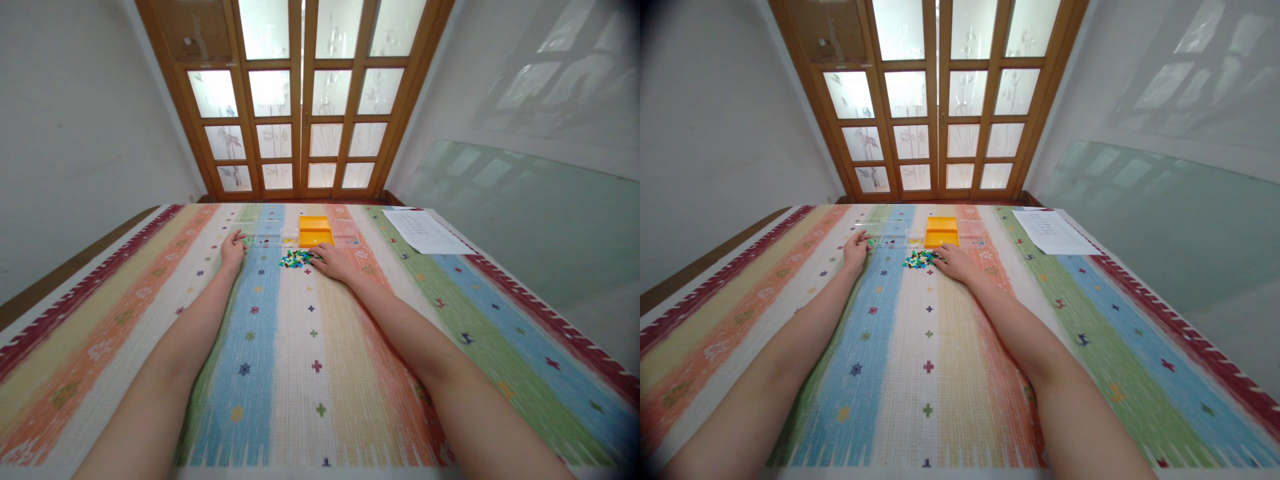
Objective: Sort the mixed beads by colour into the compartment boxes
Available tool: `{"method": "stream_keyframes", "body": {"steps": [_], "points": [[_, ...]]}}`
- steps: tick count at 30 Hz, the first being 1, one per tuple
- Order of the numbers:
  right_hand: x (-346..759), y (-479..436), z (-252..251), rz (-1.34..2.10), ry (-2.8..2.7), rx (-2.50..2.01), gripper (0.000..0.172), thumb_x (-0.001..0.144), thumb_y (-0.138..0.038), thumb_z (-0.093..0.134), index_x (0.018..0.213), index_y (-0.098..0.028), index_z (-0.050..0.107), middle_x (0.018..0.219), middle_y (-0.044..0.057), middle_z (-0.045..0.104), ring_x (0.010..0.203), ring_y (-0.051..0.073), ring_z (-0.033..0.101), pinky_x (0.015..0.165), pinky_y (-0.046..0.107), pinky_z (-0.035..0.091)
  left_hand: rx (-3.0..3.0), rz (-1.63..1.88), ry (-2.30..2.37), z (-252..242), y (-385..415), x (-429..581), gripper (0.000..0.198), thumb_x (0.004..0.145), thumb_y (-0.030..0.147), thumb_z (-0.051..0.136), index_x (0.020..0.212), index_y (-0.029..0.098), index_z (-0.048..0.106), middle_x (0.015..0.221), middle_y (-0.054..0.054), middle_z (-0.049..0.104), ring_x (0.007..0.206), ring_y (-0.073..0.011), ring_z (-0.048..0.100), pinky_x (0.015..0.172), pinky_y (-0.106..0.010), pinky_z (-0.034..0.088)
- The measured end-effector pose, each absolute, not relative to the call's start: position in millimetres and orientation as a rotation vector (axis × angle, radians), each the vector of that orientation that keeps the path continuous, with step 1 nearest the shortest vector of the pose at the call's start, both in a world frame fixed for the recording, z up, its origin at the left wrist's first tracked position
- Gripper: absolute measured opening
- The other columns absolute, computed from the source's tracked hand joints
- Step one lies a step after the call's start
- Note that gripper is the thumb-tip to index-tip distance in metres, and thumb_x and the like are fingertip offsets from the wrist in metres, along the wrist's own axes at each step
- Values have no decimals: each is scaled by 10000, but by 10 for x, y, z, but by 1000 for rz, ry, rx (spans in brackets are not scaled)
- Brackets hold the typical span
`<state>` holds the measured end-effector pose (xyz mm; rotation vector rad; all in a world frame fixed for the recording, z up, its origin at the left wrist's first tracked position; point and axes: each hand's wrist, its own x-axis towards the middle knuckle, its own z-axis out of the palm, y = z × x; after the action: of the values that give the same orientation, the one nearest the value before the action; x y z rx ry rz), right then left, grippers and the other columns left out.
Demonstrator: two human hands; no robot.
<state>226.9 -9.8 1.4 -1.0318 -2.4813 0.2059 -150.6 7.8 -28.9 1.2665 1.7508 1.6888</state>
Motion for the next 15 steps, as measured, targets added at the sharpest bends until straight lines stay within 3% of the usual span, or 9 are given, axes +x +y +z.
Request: {"method": "stream_keyframes", "body": {"steps": [3,8,15], "points": [[2272,-90,3,196,-2477,-1026,338,1065,-383,559,1347,-242,681,1261,117,673,1195,254,616,1029,390,479,1421,1620,1834,-260,24,-1474,529,828,200,560,1347,182,664,1143,-86,742,692,-151,626,772,-320,553],[2276,-90,3,183,-2489,-1026,340,1067,-391,550,1344,-241,680,1257,114,673,1187,251,617,1025,391,484,1949,1296,1837,-163,-123,-1253,278,916,282,574,1091,216,781,1000,-60,768,809,-213,653,858,-364,530],[2271,-107,25,172,-2497,-1044,340,1064,-402,554,1346,-262,680,1255,107,671,1174,246,623,1028,399,486,2484,801,1475,-5,-300,-887,287,965,294,562,1147,246,778,1076,-75,727,977,-236,661,936,-378,513]]}}
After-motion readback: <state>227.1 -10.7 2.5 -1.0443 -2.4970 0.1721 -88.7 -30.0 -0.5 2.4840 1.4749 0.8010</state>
